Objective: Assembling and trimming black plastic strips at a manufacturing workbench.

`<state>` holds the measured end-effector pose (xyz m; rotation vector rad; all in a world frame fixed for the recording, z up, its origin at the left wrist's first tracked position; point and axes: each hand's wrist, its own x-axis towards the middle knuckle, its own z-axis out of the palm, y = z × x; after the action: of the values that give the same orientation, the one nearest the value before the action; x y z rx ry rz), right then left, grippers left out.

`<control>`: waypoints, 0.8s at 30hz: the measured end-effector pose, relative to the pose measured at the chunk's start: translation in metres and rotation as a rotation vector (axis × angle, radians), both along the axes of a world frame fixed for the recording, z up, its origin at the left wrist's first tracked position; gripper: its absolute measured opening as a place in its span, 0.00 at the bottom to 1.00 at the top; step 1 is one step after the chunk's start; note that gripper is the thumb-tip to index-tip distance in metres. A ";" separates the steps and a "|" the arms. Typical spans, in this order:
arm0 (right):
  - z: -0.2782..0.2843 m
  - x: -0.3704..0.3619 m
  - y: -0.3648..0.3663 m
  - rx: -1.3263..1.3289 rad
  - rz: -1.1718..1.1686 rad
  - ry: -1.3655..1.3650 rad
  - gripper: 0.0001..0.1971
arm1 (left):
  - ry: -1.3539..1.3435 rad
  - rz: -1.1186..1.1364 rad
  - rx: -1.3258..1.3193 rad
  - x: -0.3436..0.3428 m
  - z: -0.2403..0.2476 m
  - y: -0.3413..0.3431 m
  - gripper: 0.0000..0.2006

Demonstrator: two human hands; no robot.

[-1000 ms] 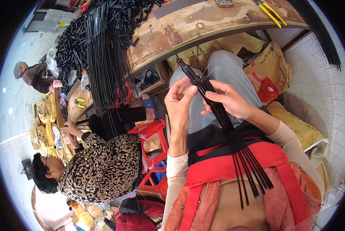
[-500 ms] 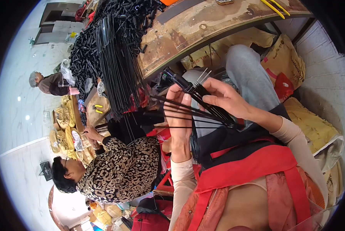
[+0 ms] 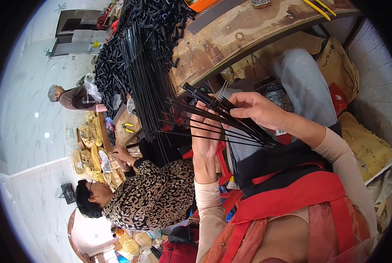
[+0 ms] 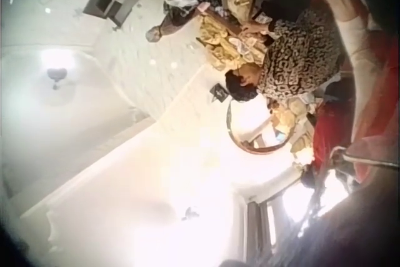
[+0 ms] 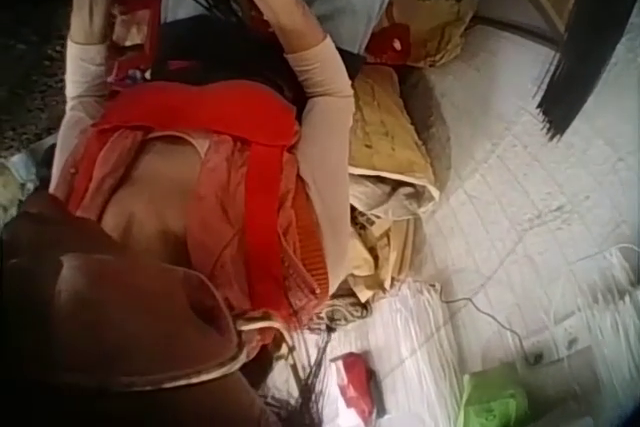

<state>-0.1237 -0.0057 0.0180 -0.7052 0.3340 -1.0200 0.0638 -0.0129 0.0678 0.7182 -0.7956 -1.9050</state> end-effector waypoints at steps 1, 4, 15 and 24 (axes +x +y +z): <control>0.000 0.000 -0.001 -0.001 -0.002 -0.001 0.05 | -0.029 0.007 0.021 0.000 0.001 -0.002 0.16; 0.000 -0.002 -0.002 0.101 0.068 -0.058 0.06 | -0.096 -0.023 -0.043 0.001 -0.003 -0.005 0.15; -0.004 -0.008 -0.003 0.217 0.199 -0.156 0.07 | -0.209 0.058 -0.010 -0.008 0.009 0.000 0.15; -0.013 -0.018 -0.002 0.333 0.341 -0.247 0.10 | -0.234 0.039 0.089 -0.010 0.005 -0.001 0.15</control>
<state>-0.1419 -0.0079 0.0054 -0.3144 0.1542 -0.6937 0.0542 -0.0134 0.0726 1.0181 -0.8372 -1.8520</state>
